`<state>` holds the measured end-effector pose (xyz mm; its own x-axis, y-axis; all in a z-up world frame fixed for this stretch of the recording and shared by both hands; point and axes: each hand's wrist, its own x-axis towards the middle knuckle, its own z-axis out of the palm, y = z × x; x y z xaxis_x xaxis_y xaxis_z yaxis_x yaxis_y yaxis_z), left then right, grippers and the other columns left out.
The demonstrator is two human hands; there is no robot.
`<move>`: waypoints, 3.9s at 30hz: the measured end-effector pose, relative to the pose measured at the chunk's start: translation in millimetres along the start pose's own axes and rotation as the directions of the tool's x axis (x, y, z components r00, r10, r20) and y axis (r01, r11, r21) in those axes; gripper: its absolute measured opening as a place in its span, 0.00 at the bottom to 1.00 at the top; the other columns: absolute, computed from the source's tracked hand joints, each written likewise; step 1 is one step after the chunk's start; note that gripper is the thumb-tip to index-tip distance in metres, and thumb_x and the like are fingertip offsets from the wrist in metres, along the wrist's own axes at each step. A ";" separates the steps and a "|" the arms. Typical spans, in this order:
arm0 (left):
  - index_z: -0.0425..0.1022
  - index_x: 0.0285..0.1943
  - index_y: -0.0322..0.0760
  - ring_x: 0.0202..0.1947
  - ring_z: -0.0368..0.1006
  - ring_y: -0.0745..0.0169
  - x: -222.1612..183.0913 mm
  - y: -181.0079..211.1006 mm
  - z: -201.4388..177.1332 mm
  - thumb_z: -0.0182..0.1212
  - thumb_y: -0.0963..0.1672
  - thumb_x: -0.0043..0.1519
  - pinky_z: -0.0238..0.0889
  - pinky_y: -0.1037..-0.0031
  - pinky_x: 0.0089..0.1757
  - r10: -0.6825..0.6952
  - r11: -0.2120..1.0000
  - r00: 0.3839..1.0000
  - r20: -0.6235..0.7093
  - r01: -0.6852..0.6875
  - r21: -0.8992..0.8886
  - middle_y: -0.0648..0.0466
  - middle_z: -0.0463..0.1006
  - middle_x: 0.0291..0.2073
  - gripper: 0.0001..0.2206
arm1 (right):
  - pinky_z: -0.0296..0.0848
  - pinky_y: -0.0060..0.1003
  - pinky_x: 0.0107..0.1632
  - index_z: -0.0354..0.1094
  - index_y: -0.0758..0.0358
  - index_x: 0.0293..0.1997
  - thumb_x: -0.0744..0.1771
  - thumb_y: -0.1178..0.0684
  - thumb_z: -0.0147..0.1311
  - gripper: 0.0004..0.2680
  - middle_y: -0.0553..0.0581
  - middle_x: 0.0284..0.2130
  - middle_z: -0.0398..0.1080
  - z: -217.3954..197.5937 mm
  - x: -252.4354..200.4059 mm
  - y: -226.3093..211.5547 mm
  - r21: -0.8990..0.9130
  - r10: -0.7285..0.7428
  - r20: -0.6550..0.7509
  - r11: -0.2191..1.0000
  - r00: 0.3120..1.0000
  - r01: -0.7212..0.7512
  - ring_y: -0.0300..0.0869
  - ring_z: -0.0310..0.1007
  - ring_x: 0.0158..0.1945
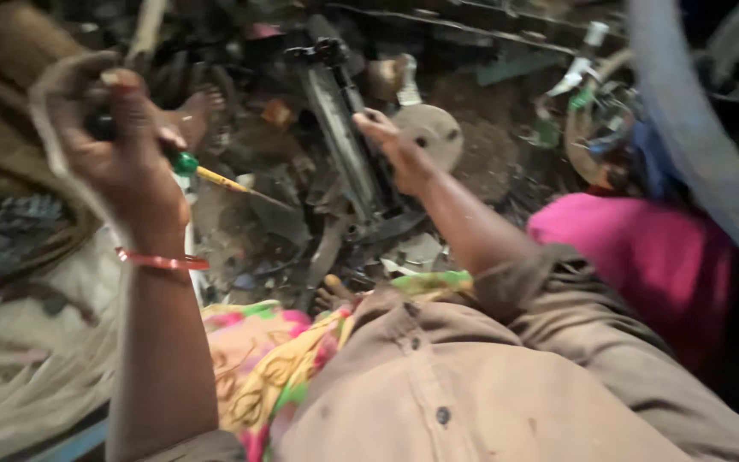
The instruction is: The person uses a screwdriver to remove parts from a printer toner cartridge and then uses a cleaver to pry open and inspect a small electronic housing and its circuit board.
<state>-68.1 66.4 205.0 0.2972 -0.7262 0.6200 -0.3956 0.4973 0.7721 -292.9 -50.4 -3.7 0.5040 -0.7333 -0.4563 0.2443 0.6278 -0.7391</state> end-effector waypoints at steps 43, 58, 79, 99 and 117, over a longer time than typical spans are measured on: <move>0.50 0.78 0.40 0.40 0.79 0.60 -28.3 37.7 19.2 0.63 0.36 0.75 0.73 0.79 0.41 0.215 0.965 0.936 0.278 -0.247 0.085 0.44 0.80 0.50 0.28 | 0.75 0.52 0.56 0.55 0.60 0.72 0.73 0.37 0.51 0.22 0.58 0.58 0.67 -24.2 43.0 29.5 0.203 -0.474 0.186 0.875 0.860 0.439 0.48 0.71 0.60; 0.52 0.70 0.46 0.55 0.75 0.67 -53.9 -106.6 111.7 0.66 0.34 0.76 0.75 0.77 0.55 0.017 0.995 0.938 0.347 -0.050 0.088 0.54 0.69 0.57 0.26 | 0.75 0.70 0.49 0.57 0.62 0.63 0.64 0.58 0.64 0.22 0.64 0.57 0.66 -228.5 155.9 144.5 0.490 0.048 -0.692 0.763 0.720 0.420 0.59 0.71 0.56; 0.54 0.70 0.45 0.53 0.74 0.48 -80.2 -164.1 170.3 0.67 0.38 0.73 0.71 0.66 0.51 0.034 0.969 0.885 0.464 -0.144 0.203 0.46 0.72 0.55 0.24 | 0.77 0.73 0.49 0.58 0.59 0.62 0.64 0.57 0.63 0.21 0.65 0.56 0.69 -248.2 163.4 150.4 0.410 0.240 -0.738 0.902 0.631 0.136 0.62 0.71 0.58; 0.52 0.73 0.48 0.56 0.75 0.55 -91.6 -184.8 176.2 0.64 0.37 0.74 0.75 0.69 0.53 -0.007 0.981 0.883 0.470 -0.085 0.174 0.49 0.71 0.56 0.25 | 0.86 0.52 0.35 0.58 0.60 0.59 0.64 0.54 0.63 0.19 0.64 0.50 0.72 -233.1 155.8 136.8 0.271 0.193 -0.786 0.961 0.588 0.047 0.58 0.78 0.49; 0.56 0.68 0.43 0.51 0.76 0.45 -89.0 -163.3 180.3 0.65 0.37 0.71 0.73 0.66 0.47 -0.004 0.974 0.877 0.481 -0.105 0.200 0.45 0.72 0.54 0.23 | 0.86 0.49 0.28 0.62 0.64 0.58 0.64 0.56 0.61 0.17 0.66 0.47 0.74 -222.7 150.0 129.3 0.295 0.188 -0.783 0.951 0.593 0.089 0.58 0.81 0.45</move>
